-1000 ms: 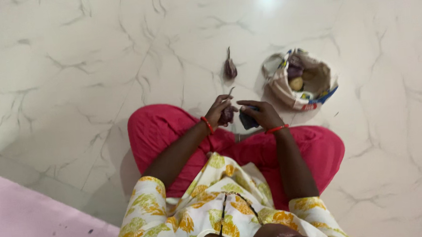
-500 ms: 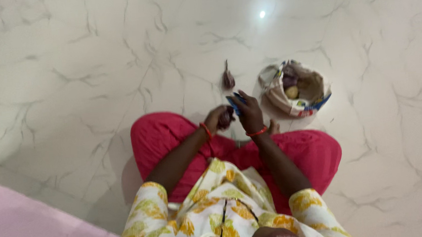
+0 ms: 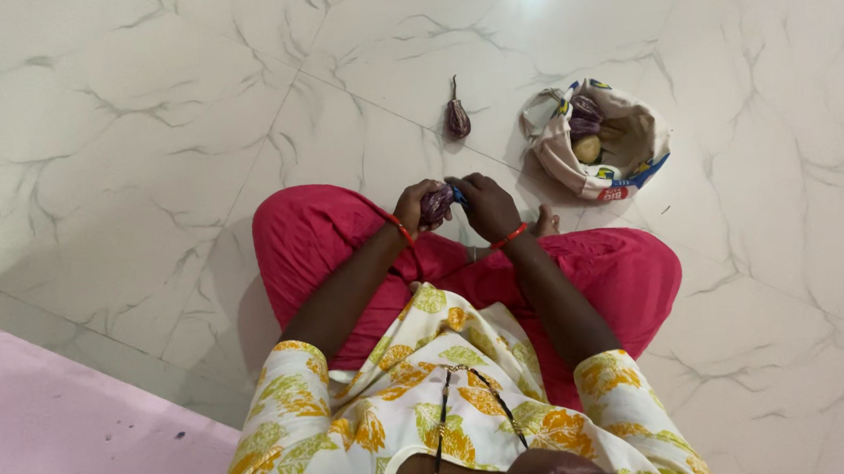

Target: The person sits on the floor and peels small eggplants and a potato using a peeler. They remove the skin in strips and place the peeled vegetables on the floor next to a bag of produce.

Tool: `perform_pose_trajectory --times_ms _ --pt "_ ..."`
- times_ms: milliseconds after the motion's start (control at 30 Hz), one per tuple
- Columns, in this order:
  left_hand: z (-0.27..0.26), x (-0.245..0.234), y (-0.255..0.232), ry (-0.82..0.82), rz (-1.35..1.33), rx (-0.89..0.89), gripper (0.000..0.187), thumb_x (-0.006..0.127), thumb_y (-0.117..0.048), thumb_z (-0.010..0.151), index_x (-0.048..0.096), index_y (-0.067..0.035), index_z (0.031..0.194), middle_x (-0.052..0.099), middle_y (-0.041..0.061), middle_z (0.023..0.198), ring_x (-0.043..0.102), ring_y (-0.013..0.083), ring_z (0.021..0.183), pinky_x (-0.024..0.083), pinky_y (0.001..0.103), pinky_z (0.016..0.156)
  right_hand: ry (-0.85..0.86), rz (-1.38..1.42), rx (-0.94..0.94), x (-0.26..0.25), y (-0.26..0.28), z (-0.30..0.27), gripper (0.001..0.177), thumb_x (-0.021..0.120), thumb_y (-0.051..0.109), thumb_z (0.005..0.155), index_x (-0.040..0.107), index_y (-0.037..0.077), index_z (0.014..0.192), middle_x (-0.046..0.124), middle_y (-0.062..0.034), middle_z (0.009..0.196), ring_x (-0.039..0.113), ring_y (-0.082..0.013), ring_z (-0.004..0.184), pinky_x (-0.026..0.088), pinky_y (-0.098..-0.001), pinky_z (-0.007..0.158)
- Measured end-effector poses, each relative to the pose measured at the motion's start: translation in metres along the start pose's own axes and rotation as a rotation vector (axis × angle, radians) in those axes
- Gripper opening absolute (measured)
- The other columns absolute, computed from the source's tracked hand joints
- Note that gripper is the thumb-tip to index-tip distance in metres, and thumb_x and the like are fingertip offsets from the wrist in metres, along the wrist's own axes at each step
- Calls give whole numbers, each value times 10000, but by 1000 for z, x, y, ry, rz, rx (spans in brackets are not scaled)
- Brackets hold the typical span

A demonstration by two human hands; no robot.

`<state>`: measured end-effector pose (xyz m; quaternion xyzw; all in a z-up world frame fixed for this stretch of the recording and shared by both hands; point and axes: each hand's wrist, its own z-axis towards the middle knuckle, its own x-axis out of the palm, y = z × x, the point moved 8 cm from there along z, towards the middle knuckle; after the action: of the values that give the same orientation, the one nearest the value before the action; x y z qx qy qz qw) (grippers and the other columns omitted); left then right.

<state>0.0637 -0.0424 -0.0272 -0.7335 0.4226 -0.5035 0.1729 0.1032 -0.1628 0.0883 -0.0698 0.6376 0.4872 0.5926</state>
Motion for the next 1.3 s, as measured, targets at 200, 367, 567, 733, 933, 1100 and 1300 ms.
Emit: perform_pose_trajectory --times_ms 200,367,567,733,933,1100,1300 --pt "4 -3 -11 -80 18 99 237 589 -216 947 477 -70 1098 693 155 749 636 226 468 366 286 298 177 79 27 3 -16 -7 436 612 15 860 675 163 1266 666 -103 1069 654 -338 1004 539 -449 807" --pt "14 14 -16 51 192 160 289 648 -130 955 522 -49 1202 691 122 778 603 134 547 467 260 460 271 -37 147 -11 -37 -5 224 684 232 876 737 155 1079 731 -105 974 698 -346 892 540 -469 757" --pt "26 8 -2 7 325 236 184 618 -154 1031 673 -25 1150 620 41 721 505 50 537 382 222 452 233 -8 488 -29 -58 4 417 724 542 907 740 131 971 779 -80 847 737 -301 789 545 -444 709" --pt "46 -13 7 30 74 309 217 575 -168 1083 687 14 1121 602 37 726 535 78 536 420 246 443 -232 192 514 -49 -91 -2 325 697 373 976 701 86 1127 726 -151 966 706 -325 879 535 -424 779" --pt "39 -31 14 -183 77 100 308 577 -272 986 631 -97 1233 704 78 888 648 153 645 499 285 468 -419 355 309 -29 -89 -6 388 696 90 937 557 56 1298 627 -186 1182 629 -332 1088 499 -412 952" --pt "44 -21 19 -53 -87 126 502 675 -217 992 533 -103 1459 641 125 1036 676 209 813 617 367 662 -332 124 147 -28 -58 -4 511 663 -85 805 621 89 1284 631 -179 1125 592 -385 1078 487 -458 940" --pt "22 7 6 37 78 105 604 749 -194 922 483 -139 1462 673 92 1157 716 165 980 630 346 784 -393 104 163 -45 -31 -2 368 726 -25 850 711 128 1184 678 -167 1057 646 -380 984 512 -454 836"
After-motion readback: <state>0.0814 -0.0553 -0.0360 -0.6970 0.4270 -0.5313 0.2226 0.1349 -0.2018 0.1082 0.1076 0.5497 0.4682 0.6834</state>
